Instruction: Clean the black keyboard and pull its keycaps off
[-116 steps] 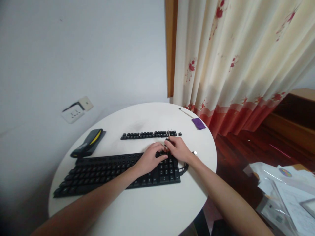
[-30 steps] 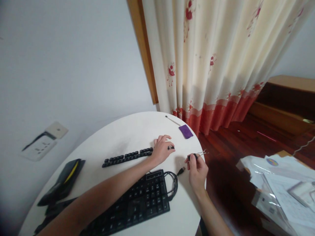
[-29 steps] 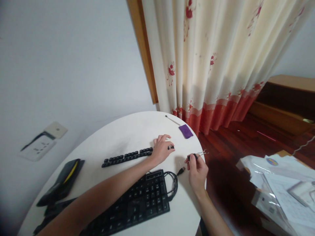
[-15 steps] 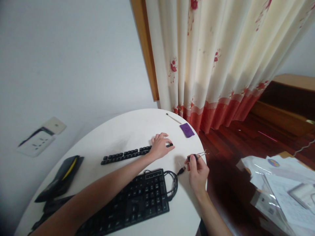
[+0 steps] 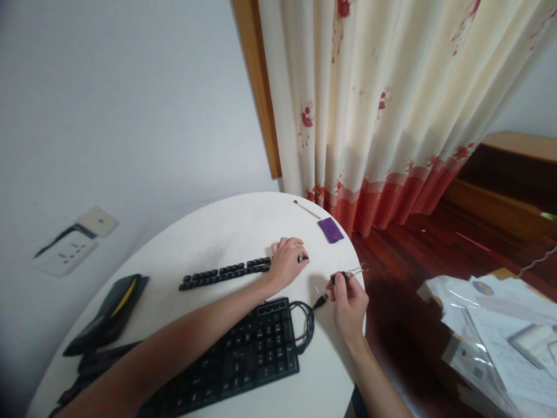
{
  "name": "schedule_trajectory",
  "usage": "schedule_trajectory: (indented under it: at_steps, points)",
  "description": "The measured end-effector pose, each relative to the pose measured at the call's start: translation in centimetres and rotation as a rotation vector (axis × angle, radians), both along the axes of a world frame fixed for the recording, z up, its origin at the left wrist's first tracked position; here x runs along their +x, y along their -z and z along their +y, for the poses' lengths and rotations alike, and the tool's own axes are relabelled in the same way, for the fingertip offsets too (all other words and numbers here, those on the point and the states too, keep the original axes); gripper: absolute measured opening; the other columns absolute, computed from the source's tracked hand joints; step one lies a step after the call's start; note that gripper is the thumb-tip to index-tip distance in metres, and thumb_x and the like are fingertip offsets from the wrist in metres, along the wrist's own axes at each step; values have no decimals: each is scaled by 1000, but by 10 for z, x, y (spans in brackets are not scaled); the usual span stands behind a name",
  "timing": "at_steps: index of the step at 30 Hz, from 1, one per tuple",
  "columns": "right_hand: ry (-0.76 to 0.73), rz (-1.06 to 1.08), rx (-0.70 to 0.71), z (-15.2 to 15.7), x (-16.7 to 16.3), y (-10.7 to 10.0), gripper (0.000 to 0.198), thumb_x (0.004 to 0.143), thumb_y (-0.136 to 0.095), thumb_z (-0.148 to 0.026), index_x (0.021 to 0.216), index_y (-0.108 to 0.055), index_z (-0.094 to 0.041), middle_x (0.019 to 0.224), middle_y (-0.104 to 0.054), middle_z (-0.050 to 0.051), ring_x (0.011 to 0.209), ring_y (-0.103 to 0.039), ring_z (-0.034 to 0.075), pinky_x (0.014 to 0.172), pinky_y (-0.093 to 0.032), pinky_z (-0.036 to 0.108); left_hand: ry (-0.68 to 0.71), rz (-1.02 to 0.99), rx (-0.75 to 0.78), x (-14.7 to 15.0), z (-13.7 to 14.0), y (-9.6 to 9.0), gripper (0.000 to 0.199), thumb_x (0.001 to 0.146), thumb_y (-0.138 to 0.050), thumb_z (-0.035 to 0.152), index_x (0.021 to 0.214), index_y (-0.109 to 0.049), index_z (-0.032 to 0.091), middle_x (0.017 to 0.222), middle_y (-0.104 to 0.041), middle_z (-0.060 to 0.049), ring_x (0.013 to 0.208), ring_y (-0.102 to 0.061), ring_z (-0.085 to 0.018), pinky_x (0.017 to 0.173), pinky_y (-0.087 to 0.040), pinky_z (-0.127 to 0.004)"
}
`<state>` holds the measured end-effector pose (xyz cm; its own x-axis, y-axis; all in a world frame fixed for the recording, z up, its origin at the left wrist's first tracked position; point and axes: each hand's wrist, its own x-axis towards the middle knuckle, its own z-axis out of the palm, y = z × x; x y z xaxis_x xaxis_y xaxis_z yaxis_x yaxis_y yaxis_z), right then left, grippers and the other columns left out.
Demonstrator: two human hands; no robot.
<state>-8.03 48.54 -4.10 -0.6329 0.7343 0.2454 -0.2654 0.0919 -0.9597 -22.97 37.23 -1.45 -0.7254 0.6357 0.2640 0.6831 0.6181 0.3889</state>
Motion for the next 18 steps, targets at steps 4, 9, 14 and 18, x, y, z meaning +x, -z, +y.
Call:
schedule_trajectory:
  at_steps: [4,9,14,18]
  points:
    - [3,-5,9,1,0,4,32,92,-59,-43,74,-61,-17,64,-59,0,50,-46,11,47,-37,24,21,-34,5,0,-1,1,7,79,-77,24,83,-71,24,100,-72,-2,106,-52,-27,91,-30,-45]
    - [11,-16,-6,0,-1,2,31,91,-61,-45,75,-62,-18,62,-59,0,48,-46,11,45,-38,24,10,-97,18,-3,-1,1,29,80,-76,22,108,-66,27,99,-74,-1,105,-55,-25,92,-28,-44]
    - [8,-13,-7,1,0,0,31,91,-61,-44,74,-62,-18,62,-59,0,48,-46,11,46,-39,25,10,-19,-36,-4,-10,-3,49,77,-79,31,122,-61,26,116,-67,-5,111,-50,-28,93,-30,-45]
    - [6,-24,4,2,0,2,31,91,-61,-44,74,-61,-18,63,-60,0,48,-46,11,46,-38,24,25,83,-102,-5,-20,-7,43,74,-82,37,111,-67,22,127,-57,-9,118,-45,-31,93,-33,-46]
